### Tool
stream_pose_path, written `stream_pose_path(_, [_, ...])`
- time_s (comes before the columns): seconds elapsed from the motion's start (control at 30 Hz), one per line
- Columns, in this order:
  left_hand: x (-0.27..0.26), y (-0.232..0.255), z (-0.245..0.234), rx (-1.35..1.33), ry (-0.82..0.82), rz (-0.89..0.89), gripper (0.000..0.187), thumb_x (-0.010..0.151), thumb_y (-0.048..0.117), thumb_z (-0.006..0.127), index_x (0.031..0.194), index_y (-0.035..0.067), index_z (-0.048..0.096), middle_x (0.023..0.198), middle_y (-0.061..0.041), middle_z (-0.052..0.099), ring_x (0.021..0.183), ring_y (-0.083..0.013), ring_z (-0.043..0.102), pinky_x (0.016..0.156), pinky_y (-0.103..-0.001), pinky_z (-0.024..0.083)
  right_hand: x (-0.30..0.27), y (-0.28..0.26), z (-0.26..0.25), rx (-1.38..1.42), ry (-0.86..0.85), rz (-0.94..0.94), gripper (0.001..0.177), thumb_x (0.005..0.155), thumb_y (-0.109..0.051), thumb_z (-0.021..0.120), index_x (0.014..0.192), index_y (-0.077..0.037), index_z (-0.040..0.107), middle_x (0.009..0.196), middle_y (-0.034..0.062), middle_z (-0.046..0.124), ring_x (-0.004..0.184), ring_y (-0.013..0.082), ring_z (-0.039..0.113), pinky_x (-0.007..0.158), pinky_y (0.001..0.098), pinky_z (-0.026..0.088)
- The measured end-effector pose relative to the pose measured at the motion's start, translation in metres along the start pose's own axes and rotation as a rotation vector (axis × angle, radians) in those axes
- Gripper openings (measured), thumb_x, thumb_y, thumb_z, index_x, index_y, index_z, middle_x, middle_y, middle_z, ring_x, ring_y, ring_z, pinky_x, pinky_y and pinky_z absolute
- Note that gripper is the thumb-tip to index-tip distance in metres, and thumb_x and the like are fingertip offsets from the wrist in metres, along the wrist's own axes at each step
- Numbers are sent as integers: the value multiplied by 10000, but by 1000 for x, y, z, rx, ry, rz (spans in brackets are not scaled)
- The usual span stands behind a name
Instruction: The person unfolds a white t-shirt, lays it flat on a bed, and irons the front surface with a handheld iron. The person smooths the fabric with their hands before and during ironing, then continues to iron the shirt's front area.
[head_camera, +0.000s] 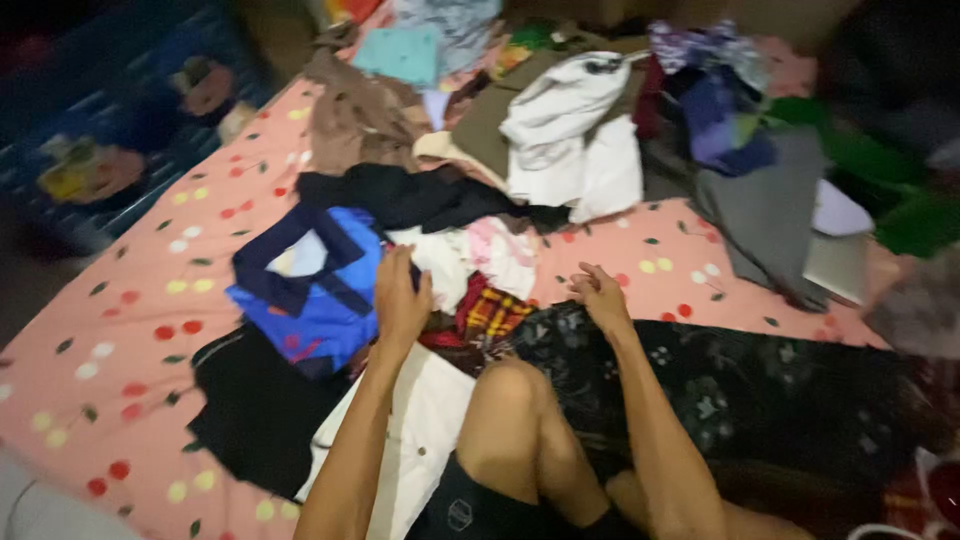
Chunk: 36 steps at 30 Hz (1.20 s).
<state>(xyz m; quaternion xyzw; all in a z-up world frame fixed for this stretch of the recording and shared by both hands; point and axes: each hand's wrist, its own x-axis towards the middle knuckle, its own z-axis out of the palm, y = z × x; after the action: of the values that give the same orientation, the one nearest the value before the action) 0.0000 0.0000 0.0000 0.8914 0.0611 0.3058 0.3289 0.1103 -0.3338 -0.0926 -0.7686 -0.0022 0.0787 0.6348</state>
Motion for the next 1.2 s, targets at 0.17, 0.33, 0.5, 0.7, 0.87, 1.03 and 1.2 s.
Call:
stream_pose_path(0.17, [4, 43, 80, -98, -261, 137, 466, 844, 147, 680, 1275, 14, 562, 1240, -217, 562, 1229, -390, 518, 1005, -475, 431, -25, 27, -93, -411, 211, -34, 512, 920, -311, 650, 1373, -100, 539, 1249, 177, 622, 1173, 330, 575, 965, 432, 476])
stream_pose_path(0.33, [16, 65, 151, -83, -570, 138, 588, 866, 270, 652, 1397, 111, 456, 1403, -171, 458, 1293, -361, 476, 1009, -518, 441, -57, 67, -144, -875, 250, -50, 645, 921, -441, 583, 1450, -98, 448, 1459, 179, 463, 1387, 439, 343, 1107, 638, 255])
stream_pose_path(0.5, [50, 73, 194, -169, -574, 154, 532, 866, 225, 626, 1324, -9, 492, 1326, -249, 480, 1295, -405, 458, 1075, -449, 402, -86, 25, -137, -1024, -5, 267, 830, 938, -647, 382, 1565, -250, 10, 1634, 56, -30, 1488, 345, -73, 1132, 661, -80])
stream_pose_path(0.7, [79, 66, 251, -175, -424, -215, 609, 844, 351, 710, 1350, 61, 535, 1453, -334, 266, 1355, -476, 360, 1119, -498, 338, -76, 31, -131, -1037, -26, 383, 897, 907, -750, 288, 1552, -259, -96, 1620, 40, -156, 1470, 332, -177, 1101, 678, -131])
stream_pose_path(0.87, [96, 43, 294, -330, -342, -540, 572, 851, 352, 706, 1340, 102, 550, 1396, -298, 347, 1301, -418, 423, 1047, -438, 406, -79, 25, -130, -1016, -21, 374, 882, 920, -727, 283, 1553, -250, -103, 1623, 60, -138, 1473, 337, -169, 1108, 661, -141])
stream_pose_path(1.03, [100, 25, 316, -418, 14, -735, 351, 805, 207, 734, 1134, 128, 642, 1037, -106, 647, 973, -247, 666, 783, -345, 561, -80, 28, -129, -1021, -13, 358, 877, 921, -722, 279, 1556, -243, -91, 1625, 64, -131, 1475, 338, -162, 1108, 661, -136])
stream_pose_path(1.2, [120, 3, 332, -1031, 115, -990, 539, 876, 157, 706, 1295, 1, 405, 1122, -183, 519, 679, -232, 731, 554, -331, 654, -83, 27, -128, -1030, 2, 317, 879, 929, -712, 297, 1562, -214, -57, 1628, 90, -103, 1478, 347, -139, 1110, 667, -112])
